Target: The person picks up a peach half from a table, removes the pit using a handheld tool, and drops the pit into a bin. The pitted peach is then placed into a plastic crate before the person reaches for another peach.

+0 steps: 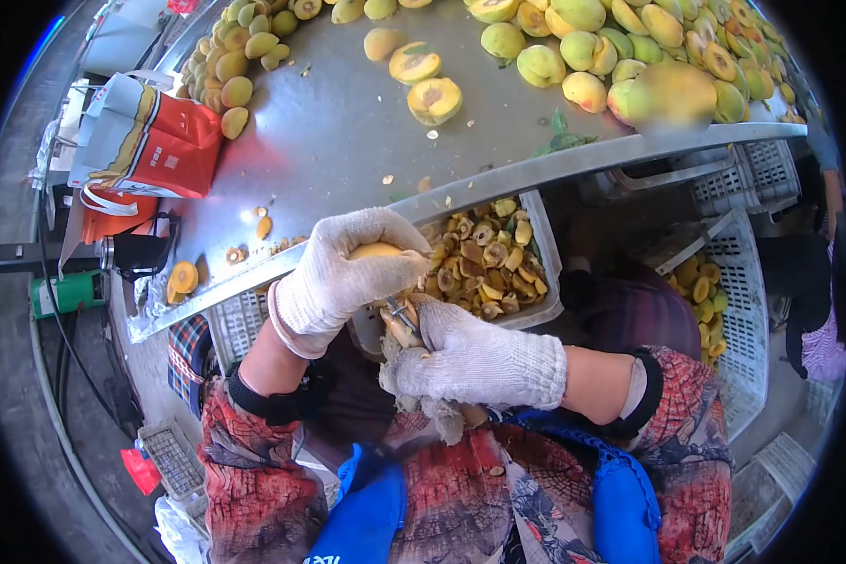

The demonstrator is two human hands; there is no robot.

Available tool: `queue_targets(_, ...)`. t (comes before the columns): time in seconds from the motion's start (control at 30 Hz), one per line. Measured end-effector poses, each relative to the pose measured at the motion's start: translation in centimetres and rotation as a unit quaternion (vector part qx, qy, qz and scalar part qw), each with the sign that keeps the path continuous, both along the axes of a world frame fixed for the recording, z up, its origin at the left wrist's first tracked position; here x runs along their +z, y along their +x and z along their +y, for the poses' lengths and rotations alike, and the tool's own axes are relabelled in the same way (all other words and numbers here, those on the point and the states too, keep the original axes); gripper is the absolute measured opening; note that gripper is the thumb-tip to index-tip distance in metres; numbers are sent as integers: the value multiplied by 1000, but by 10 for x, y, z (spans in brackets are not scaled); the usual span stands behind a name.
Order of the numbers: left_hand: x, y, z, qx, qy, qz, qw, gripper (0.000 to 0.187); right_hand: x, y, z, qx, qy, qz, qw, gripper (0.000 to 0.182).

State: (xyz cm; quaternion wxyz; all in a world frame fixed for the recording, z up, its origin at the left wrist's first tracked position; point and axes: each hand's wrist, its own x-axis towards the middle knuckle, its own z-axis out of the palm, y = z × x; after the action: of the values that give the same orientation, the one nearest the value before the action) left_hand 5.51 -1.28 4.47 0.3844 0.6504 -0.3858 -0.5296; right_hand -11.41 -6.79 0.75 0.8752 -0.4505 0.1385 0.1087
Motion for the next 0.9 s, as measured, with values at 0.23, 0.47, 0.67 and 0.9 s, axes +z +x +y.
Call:
queue_targets(0.23,-11,-13,2,110,-48,19,993,15,-14,5,2,-15,-252,-3,968,36)
queue_targets(0.47,-17,-22,10,160,-91,8,983,30,-9,3,1,-23,-96,-17,995,31)
queue_targets(0.67,-28,-21,16,170,-155,94,969,19,0,-1,-5,24,14,1,1000,22)
queue_targets(0.9,-43,-22,12,193,-186,134,954,23,-15,7,9,-80,-390,-37,917,33)
